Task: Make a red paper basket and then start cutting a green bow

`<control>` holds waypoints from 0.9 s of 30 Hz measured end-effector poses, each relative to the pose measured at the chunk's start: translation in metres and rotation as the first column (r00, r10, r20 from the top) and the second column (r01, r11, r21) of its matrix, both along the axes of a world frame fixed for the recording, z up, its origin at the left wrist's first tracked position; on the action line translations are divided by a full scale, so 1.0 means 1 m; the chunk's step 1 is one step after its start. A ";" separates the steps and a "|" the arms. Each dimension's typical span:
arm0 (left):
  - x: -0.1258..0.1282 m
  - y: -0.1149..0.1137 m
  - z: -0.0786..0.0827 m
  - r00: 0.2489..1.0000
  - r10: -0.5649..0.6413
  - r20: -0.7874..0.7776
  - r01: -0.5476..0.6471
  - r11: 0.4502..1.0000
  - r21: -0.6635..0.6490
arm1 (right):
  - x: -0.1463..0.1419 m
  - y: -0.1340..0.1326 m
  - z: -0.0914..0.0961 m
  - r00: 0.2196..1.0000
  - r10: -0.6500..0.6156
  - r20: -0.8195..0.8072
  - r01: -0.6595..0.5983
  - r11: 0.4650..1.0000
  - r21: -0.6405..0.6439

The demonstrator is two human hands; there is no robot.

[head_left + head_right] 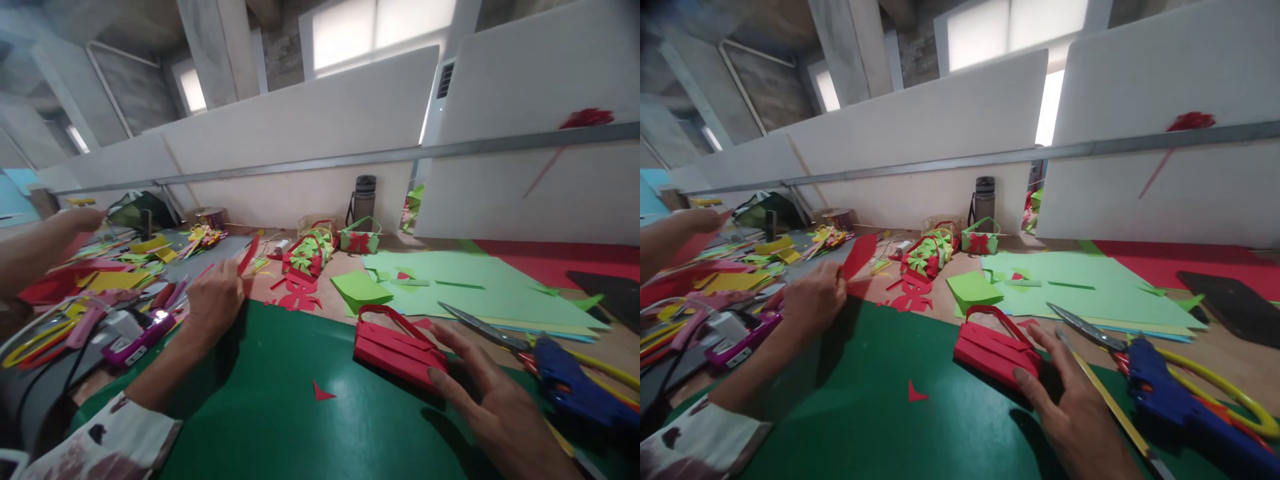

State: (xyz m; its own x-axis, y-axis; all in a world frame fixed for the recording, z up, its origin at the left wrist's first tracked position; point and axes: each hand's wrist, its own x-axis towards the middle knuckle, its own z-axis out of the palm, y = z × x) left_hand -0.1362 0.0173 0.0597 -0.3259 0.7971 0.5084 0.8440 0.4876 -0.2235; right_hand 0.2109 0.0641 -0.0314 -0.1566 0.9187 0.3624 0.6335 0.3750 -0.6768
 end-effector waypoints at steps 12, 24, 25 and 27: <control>0.029 0.002 -0.025 0.983 -0.163 0.085 0.182 0.923 -0.340 | -0.001 -0.005 -0.003 0.989 0.107 0.103 -0.121 0.982 0.144; 0.023 0.010 -0.037 0.964 -0.177 0.201 0.246 0.880 -0.406 | -0.002 -0.013 0.007 0.996 0.088 0.026 -0.090 0.992 0.088; 0.022 0.010 -0.037 0.963 -0.178 0.202 0.247 0.883 -0.399 | -0.002 -0.013 0.006 0.996 0.091 0.019 -0.092 0.992 0.088; 0.020 0.010 -0.037 0.963 -0.178 0.203 0.245 0.891 -0.382 | -0.003 -0.013 0.006 0.995 0.102 -0.005 -0.101 0.989 0.104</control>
